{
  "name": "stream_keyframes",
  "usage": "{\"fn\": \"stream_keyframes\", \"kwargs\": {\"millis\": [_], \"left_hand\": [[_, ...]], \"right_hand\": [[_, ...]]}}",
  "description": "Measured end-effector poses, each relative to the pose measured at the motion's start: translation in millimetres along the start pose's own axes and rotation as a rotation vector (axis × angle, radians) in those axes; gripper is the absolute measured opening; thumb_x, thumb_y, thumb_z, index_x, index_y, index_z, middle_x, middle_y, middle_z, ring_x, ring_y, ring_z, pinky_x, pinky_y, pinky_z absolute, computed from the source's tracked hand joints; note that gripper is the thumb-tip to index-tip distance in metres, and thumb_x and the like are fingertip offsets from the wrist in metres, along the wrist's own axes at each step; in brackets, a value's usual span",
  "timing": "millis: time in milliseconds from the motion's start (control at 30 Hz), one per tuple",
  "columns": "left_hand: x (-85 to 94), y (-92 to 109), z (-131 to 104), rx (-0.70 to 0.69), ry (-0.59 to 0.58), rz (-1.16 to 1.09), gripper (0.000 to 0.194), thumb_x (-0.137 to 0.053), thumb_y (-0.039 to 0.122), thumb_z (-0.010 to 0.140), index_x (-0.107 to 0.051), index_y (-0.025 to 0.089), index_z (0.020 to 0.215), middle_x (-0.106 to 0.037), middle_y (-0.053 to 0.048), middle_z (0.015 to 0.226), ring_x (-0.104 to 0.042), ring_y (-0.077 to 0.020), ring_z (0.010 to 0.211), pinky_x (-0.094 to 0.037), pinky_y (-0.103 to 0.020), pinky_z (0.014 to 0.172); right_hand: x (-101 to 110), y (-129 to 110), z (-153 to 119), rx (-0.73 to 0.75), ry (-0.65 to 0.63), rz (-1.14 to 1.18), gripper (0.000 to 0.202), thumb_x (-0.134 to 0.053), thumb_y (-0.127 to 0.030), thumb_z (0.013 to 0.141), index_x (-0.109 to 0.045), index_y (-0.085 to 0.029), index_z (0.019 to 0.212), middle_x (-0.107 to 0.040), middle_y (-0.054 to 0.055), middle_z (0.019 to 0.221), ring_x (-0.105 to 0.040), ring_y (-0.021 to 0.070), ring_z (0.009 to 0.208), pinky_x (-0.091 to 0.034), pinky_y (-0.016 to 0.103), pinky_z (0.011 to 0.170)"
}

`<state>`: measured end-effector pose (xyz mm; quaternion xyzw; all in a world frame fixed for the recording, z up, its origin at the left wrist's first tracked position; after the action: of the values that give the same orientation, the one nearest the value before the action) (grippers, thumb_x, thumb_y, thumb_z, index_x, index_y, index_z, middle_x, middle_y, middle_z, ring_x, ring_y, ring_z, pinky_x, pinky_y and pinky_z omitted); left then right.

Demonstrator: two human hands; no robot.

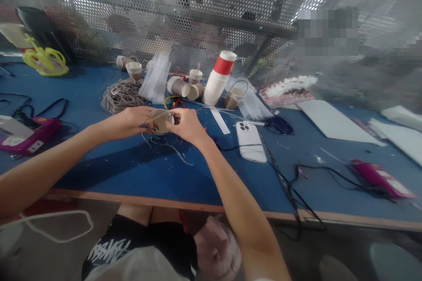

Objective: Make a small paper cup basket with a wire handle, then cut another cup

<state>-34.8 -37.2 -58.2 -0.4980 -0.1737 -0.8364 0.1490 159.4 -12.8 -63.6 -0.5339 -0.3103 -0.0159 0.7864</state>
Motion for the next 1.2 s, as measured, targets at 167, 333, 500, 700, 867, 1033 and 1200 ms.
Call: {"fn": "stream_keyframes", "kwargs": {"millis": [167, 333, 500, 700, 867, 1033, 1200], "left_hand": [[0.4, 0.7, 0.3, -0.013, 0.006, 0.013, 0.013, -0.055, 0.014, 0.089, -0.068, 0.014, 0.086, -0.072, -0.01, 0.108, -0.065, -0.0212, 0.11, -0.056, -0.034, 0.093], [0.2, 1.2, 0.9, 0.003, -0.009, 0.013, 0.013, -0.055, 0.014, 0.089, -0.069, 0.014, 0.087, -0.072, -0.009, 0.107, -0.066, -0.0205, 0.108, -0.056, -0.034, 0.094], [-0.2, 1.1, 1.0, 0.016, -0.015, 0.017, 0.014, -0.056, 0.015, 0.089, -0.069, 0.013, 0.085, -0.072, -0.01, 0.104, -0.067, -0.0209, 0.105, -0.057, -0.036, 0.092], [0.0, 1.7, 1.1, 0.018, -0.021, 0.0, 0.014, -0.056, 0.014, 0.089, -0.07, 0.015, 0.086, -0.073, -0.009, 0.1, -0.065, -0.021, 0.11, -0.056, -0.036, 0.094], [-0.6, 0.9, 1.0, 0.024, -0.024, -0.02, 0.014, -0.057, 0.016, 0.089, -0.071, 0.016, 0.088, -0.073, -0.009, 0.101, -0.065, -0.022, 0.111, -0.055, -0.039, 0.097], [-1.9, -1.4, 0.9, 0.013, -0.019, -0.032, 0.014, -0.057, 0.013, 0.088, -0.071, 0.017, 0.09, -0.074, -0.007, 0.099, -0.063, -0.021, 0.115, -0.054, -0.038, 0.098], [-1.6, 0.0, 1.8, 0.007, -0.033, -0.037, 0.014, -0.056, 0.013, 0.089, -0.07, 0.014, 0.085, -0.073, -0.009, 0.099, -0.064, -0.0216, 0.111, -0.055, -0.037, 0.095]], "right_hand": [[-1.6, 1.2, 0.2, 0.036, 0.045, -0.085, 0.028, -0.066, -0.025, 0.07, -0.075, -0.013, 0.094, -0.074, 0.008, 0.081, -0.067, 0.0197, 0.076, -0.056, 0.034, 0.071], [-0.6, 0.1, -0.9, 0.05, 0.042, -0.16, 0.027, -0.064, -0.025, 0.072, -0.074, -0.012, 0.094, -0.073, 0.007, 0.077, -0.065, 0.018, 0.073, -0.054, 0.032, 0.069], [0.3, -0.6, -0.9, 0.067, 0.051, -0.184, 0.027, -0.062, -0.025, 0.074, -0.074, -0.012, 0.094, -0.072, 0.007, 0.075, -0.064, 0.0172, 0.072, -0.053, 0.031, 0.068], [-1.3, 1.3, -0.9, 0.047, 0.073, -0.194, 0.02, -0.062, -0.023, 0.072, -0.073, -0.012, 0.085, -0.07, 0.006, 0.072, -0.062, 0.0163, 0.071, -0.051, 0.029, 0.067], [0.3, 0.3, -0.9, 0.032, 0.037, -0.148, 0.02, -0.065, -0.024, 0.071, -0.073, -0.012, 0.085, -0.071, 0.006, 0.073, -0.063, 0.0173, 0.073, -0.052, 0.03, 0.068], [7.6, -5.5, -1.3, 0.005, -0.075, -0.01, 0.03, -0.065, -0.023, 0.069, -0.074, -0.012, 0.096, -0.074, 0.008, 0.085, -0.066, 0.0171, 0.076, -0.054, 0.031, 0.072], [10.8, -9.1, -2.7, -0.006, -0.11, -0.036, 0.039, -0.066, -0.023, 0.068, -0.073, -0.011, 0.105, -0.073, 0.007, 0.085, -0.064, 0.0158, 0.072, -0.054, 0.031, 0.069]]}}
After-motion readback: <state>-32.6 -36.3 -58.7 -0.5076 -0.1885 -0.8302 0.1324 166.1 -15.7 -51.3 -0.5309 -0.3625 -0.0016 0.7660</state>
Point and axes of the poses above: each hand's wrist, its own z-axis towards the middle knuckle, its own x-axis out of the back of the hand, y = z × x, the point moved 2 cm from there along z, towards the middle knuckle
